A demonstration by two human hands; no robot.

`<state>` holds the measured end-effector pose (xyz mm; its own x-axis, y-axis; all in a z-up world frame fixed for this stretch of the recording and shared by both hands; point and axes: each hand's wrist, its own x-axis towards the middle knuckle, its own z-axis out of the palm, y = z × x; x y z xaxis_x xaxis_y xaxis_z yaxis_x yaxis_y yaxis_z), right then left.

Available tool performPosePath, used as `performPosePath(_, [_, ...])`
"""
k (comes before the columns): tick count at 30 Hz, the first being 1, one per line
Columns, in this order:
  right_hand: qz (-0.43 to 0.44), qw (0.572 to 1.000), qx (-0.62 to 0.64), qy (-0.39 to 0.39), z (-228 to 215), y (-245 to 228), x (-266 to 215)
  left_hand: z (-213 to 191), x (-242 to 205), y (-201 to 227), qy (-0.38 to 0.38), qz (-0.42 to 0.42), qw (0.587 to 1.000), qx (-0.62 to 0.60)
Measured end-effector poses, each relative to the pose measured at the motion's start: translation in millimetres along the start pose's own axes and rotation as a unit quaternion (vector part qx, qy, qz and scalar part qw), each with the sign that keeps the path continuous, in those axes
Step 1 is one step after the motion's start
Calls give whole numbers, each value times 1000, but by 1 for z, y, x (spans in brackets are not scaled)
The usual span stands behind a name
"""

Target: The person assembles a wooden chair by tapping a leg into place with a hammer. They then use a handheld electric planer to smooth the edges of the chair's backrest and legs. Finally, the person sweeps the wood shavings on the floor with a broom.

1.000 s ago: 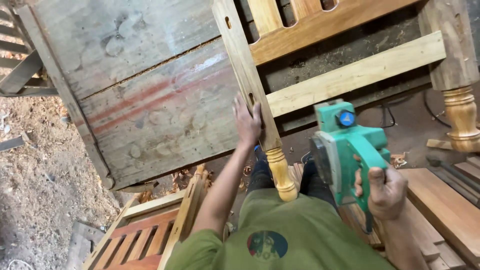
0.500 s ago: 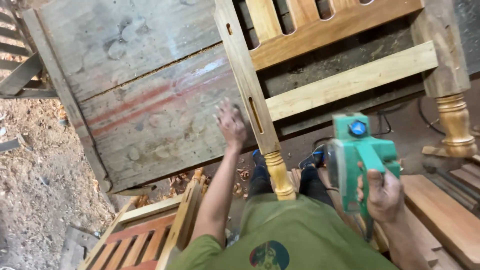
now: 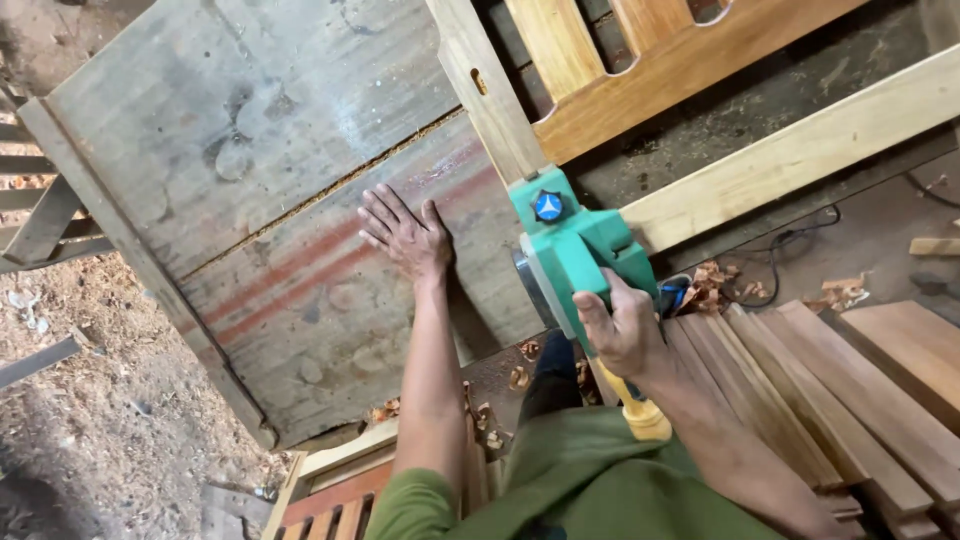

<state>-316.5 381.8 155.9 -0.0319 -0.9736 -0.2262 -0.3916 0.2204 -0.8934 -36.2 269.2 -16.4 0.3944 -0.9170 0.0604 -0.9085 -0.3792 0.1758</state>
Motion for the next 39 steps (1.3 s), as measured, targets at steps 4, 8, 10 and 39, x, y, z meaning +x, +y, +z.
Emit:
performPosePath(4, [-28, 999, 13, 11, 8, -14, 30, -2, 4, 2, -10, 2, 1000, 0])
performPosePath(8, [-22, 1000, 5, 2, 16, -9, 45, -1, 2, 1, -5, 5, 1000, 0])
performPosePath(10, [-20, 1000, 11, 10, 19, -7, 54, 0, 3, 1, -4, 8, 1000, 3])
performPosePath(39, [-155, 986, 14, 52, 42, -72, 189, -8, 4, 6, -6, 13, 1000, 23])
